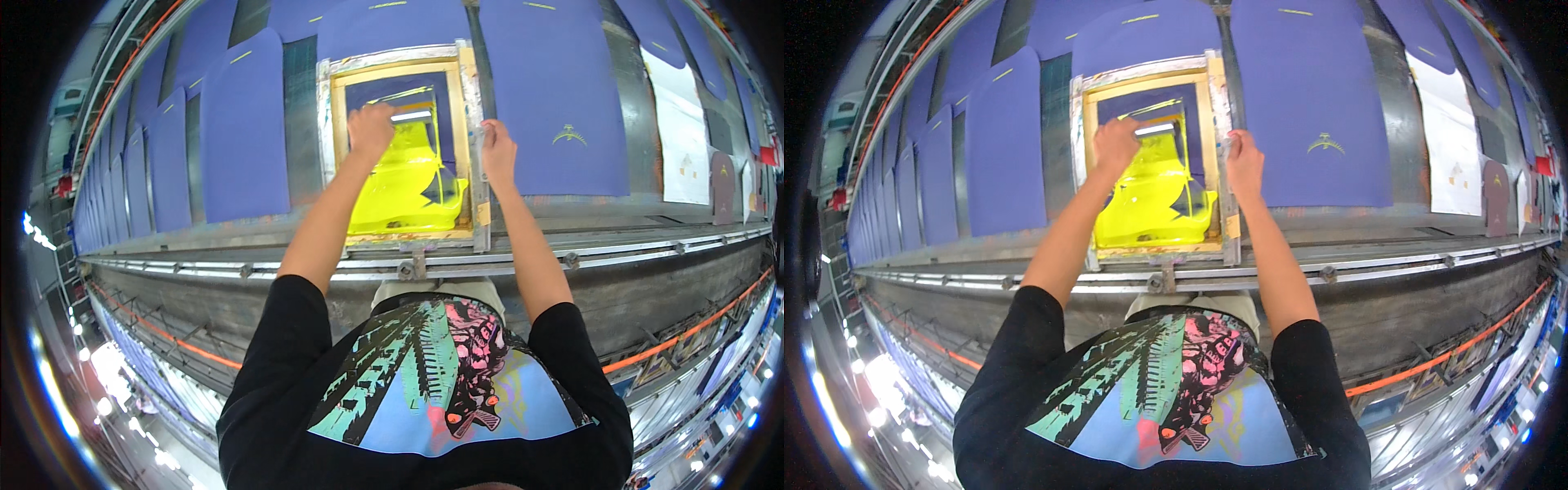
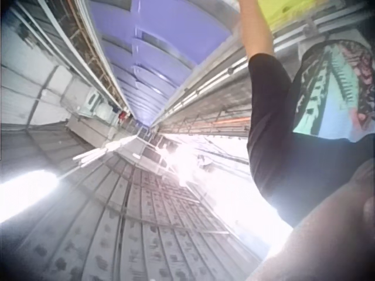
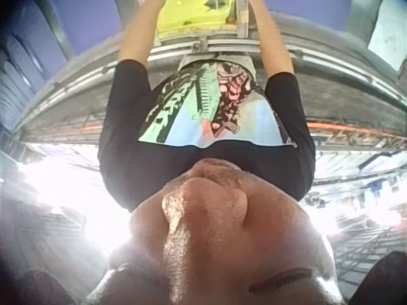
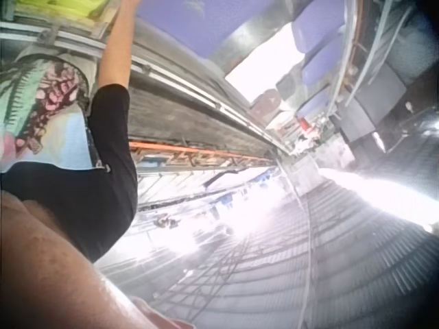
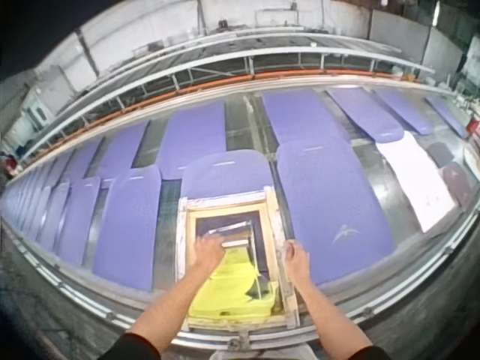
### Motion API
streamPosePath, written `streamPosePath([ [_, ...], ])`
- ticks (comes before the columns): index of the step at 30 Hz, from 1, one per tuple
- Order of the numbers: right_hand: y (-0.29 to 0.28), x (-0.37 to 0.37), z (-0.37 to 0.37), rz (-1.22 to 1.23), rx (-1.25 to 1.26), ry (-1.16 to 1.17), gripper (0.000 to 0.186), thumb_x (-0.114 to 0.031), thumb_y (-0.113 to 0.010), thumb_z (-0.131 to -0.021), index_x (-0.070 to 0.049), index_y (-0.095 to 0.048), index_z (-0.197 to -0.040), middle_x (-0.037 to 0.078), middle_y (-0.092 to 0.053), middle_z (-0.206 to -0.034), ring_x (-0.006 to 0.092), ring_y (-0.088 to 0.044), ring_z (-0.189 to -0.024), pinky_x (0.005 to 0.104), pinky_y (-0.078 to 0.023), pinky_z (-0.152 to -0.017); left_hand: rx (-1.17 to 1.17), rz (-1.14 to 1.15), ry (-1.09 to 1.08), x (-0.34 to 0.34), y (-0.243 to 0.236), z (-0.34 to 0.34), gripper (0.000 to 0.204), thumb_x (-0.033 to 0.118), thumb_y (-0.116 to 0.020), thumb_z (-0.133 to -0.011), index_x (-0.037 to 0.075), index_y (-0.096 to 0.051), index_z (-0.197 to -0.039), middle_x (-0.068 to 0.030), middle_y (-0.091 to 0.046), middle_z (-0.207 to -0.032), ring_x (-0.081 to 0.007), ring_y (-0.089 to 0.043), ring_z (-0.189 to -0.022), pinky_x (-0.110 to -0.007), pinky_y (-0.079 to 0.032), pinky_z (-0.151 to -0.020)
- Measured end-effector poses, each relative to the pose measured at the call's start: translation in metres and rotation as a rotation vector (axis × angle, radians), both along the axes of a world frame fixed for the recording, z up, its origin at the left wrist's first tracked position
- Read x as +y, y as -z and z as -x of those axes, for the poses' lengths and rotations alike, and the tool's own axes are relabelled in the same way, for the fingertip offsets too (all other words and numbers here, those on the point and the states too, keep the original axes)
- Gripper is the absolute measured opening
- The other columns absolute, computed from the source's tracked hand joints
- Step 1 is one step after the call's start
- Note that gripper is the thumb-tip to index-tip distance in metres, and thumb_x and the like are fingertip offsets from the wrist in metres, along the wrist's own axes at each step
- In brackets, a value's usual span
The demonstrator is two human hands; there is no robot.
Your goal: The person performs screen printing on a conveyor belt. They pour green ink onto a screen, spread it with a squeegee, and then pour yellow ink to print a design onto purple fabric pieces moving along the line.
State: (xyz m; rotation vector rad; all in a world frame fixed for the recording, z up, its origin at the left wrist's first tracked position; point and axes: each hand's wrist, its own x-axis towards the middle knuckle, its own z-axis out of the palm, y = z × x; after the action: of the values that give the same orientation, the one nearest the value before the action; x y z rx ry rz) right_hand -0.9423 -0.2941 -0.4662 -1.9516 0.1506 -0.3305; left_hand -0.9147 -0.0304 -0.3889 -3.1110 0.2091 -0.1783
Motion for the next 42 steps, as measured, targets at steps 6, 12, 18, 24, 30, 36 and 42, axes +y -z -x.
streamPosePath([
  [6,-0.001,-0.003,-0.001,-0.028,0.149,-0.035,0.018,-0.016,-0.055,-0.102,-0.01,-0.069,-0.109,0.023,-0.067,-0.081,0.0438,-0.066,-0.075,0.051,-0.048,-0.068,-0.089,0.158,0.087,-0.003,0.022,0.122,0.035,0.001,-0.067,-0.076,0.025,-0.079,-0.098,0.0045,-0.076,-0.101,-0.0201,-0.068,-0.091,-0.041,-0.051,-0.078],
  [12,-0.003,-0.003,-0.003,0.034,0.123,-0.07,0.019,-0.018,-0.056,-0.102,-0.009,-0.07,-0.11,0.021,-0.066,-0.079,0.0372,-0.065,-0.071,0.0459,-0.048,-0.068,-0.115,0.256,0.139,-0.004,0.01,0.168,0.04,-0.001,-0.07,-0.073,0.022,-0.077,-0.105,0.0064,-0.075,-0.109,-0.0192,-0.067,-0.097,-0.039,-0.048,-0.081],
  [18,-0.063,0.01,0.01,0.044,0.03,-0.036,0.021,-0.02,-0.056,-0.103,-0.008,-0.07,-0.112,0.016,-0.063,-0.074,0.0273,-0.06,-0.066,0.042,-0.046,-0.066,-0.149,0.4,0.139,-0.001,-0.017,0.19,0.047,-0.001,-0.072,-0.069,0.019,-0.077,-0.111,0.0058,-0.075,-0.117,-0.0188,-0.066,-0.099,-0.038,-0.048,-0.08],
  [24,-0.077,0.014,0.019,0.0,0.001,-0.056,0.021,-0.02,-0.053,-0.105,-0.008,-0.069,-0.112,0.013,-0.059,-0.071,0.0221,-0.053,-0.061,0.0401,-0.044,-0.062,-0.181,0.417,0.096,-0.018,-0.032,0.192,0.048,-0.003,-0.071,-0.068,0.019,-0.077,-0.11,0.0045,-0.075,-0.115,-0.0199,-0.067,-0.099,-0.038,-0.051,-0.078],
  [30,-0.032,-0.005,0.015,-0.011,-0.031,-0.058,0.027,-0.028,-0.051,-0.107,-0.01,-0.07,-0.112,0.021,-0.068,-0.082,0.0331,-0.064,-0.069,0.0441,-0.049,-0.066,-0.11,0.364,0.146,-0.027,-0.013,0.182,0.056,-0.007,-0.066,-0.065,0.02,-0.075,-0.113,0.0019,-0.074,-0.12,-0.0246,-0.066,-0.107,-0.042,-0.051,-0.085],
  [36,-0.051,0.0,0.011,-0.144,0.017,-0.074,0.015,-0.015,-0.054,-0.103,-0.008,-0.065,-0.109,0.029,-0.063,-0.079,0.0489,-0.065,-0.078,0.0519,-0.05,-0.067,-0.057,0.297,0.091,-0.026,-0.034,0.178,0.056,-0.006,-0.066,-0.065,0.02,-0.077,-0.114,0.0028,-0.074,-0.119,-0.0204,-0.066,-0.105,-0.039,-0.046,-0.079],
  [42,-0.051,0.001,0.009,-0.136,0.074,-0.043,0.015,-0.016,-0.054,-0.103,-0.007,-0.064,-0.109,0.029,-0.065,-0.083,0.0507,-0.065,-0.082,0.054,-0.05,-0.07,-0.022,0.496,0.074,-0.023,-0.051,0.169,0.058,-0.012,-0.061,-0.066,0.014,-0.076,-0.116,-0.0054,-0.074,-0.119,-0.0282,-0.067,-0.108,-0.041,-0.053,-0.092],
])
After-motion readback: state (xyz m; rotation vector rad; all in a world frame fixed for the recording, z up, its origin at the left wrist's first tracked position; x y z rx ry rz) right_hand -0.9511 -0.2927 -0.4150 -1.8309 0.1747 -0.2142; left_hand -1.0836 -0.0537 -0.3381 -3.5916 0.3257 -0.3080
